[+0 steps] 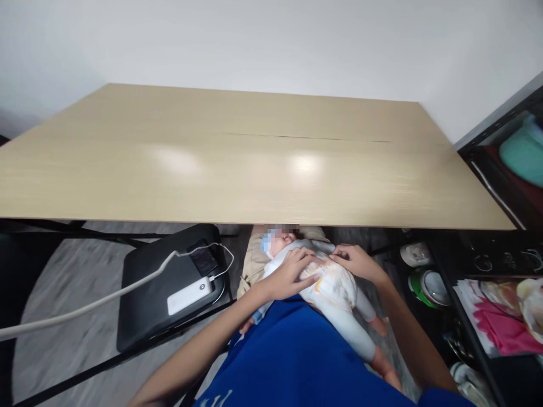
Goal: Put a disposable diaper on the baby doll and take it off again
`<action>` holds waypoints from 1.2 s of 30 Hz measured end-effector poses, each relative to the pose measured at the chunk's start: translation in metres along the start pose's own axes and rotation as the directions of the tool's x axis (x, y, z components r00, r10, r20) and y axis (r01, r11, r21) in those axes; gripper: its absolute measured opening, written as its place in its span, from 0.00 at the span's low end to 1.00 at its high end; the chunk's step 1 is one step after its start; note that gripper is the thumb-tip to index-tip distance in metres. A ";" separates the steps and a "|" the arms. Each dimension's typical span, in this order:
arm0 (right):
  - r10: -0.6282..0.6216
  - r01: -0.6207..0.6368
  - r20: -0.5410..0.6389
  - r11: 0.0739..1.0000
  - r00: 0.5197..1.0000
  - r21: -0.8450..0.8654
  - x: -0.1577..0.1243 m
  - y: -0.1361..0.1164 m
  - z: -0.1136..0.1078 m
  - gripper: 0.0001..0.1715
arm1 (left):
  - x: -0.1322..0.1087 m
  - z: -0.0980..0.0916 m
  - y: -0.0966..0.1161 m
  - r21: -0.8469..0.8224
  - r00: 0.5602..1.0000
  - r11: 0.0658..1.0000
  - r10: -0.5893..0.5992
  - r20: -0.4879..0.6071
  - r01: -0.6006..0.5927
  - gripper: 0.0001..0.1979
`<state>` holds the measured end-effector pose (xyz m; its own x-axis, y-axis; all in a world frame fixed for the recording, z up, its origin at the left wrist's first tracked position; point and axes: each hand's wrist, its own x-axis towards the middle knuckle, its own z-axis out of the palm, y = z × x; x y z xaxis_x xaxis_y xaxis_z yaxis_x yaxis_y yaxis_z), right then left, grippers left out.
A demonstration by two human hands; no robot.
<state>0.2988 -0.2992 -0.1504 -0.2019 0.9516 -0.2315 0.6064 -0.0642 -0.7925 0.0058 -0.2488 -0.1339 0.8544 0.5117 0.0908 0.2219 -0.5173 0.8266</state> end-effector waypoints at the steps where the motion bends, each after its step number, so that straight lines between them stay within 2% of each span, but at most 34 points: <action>1: 0.006 -0.006 -0.021 1.000 1.000 -0.008 0.002 0.002 0.003 0.22 | 0.001 0.001 -0.001 0.002 1.000 1.000 -0.017 0.008 0.016 0.22; 6: 0.064 -0.066 -0.164 0.998 0.984 -0.001 0.012 0.025 0.010 0.19 | 0.010 -0.001 0.001 -0.025 0.998 0.999 -0.041 0.042 0.042 0.20; 9: 0.106 -0.106 -0.217 0.994 0.970 0.015 0.017 0.045 0.011 0.23 | 0.013 -0.003 0.003 -0.041 0.998 0.997 -0.061 0.035 0.062 0.17; 12: 0.115 -0.112 -0.240 0.993 0.964 0.027 0.016 0.051 0.010 0.26 | 0.014 -0.003 0.003 -0.047 0.997 0.996 -0.075 0.033 0.076 0.17; 15: 0.065 -0.059 -0.264 0.998 0.962 0.030 0.012 0.037 0.008 0.24 | 0.017 -0.004 0.002 -0.086 0.997 0.993 -0.073 0.030 0.075 0.17; 17: -0.038 0.044 -0.252 0.999 0.967 0.022 0.010 0.018 0.006 0.22 | 0.019 -0.004 0.002 -0.117 0.998 0.991 -0.064 0.015 0.065 0.17; 21: -0.273 0.276 -0.105 0.961 0.956 0.018 0.006 -0.025 0.005 0.17 | 0.018 -0.008 0.006 -0.190 0.999 0.982 -0.016 -0.035 0.009 0.15; 24: -0.317 0.316 0.025 0.948 0.948 0.020 0.005 -0.045 0.009 0.17 | 0.003 -0.016 0.012 -0.237 0.999 0.971 0.013 -0.041 -0.023 0.12; 28: -0.316 0.319 0.067 0.947 0.946 -0.044 0.007 -0.054 0.016 0.14 | -0.030 -0.030 0.024 -0.274 0.995 0.962 0.035 0.093 -0.008 0.13; 30: -0.292 0.296 0.057 0.952 0.955 -0.078 0.003 -0.054 0.014 0.15 | -0.046 -0.035 0.032 -0.298 0.985 0.954 0.037 0.169 0.015 0.13; 32: -0.224 0.229 0.066 0.970 0.972 -0.084 -0.007 -0.054 0.005 0.20 | -0.059 -0.040 0.040 -0.307 0.968 0.951 0.056 0.244 0.022 0.12; 34: -0.096 0.101 0.077 0.993 0.992 -0.066 -0.027 -0.053 -0.009 0.29 | -0.067 -0.045 0.045 -0.301 0.946 0.953 0.083 0.315 0.017 0.11; 36: 0.081 -0.080 0.090 0.997 0.993 -0.010 -0.052 -0.048 -0.025 0.36 | -0.070 -0.049 0.046 -0.286 0.927 0.958 0.085 0.364 0.025 0.11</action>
<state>0.2994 -0.3384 -0.0857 -0.2209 0.9123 -0.3448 0.6286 -0.1371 -0.7656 -0.0672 -0.2750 -0.0749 0.9823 0.1808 -0.0483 0.0996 -0.2867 0.9528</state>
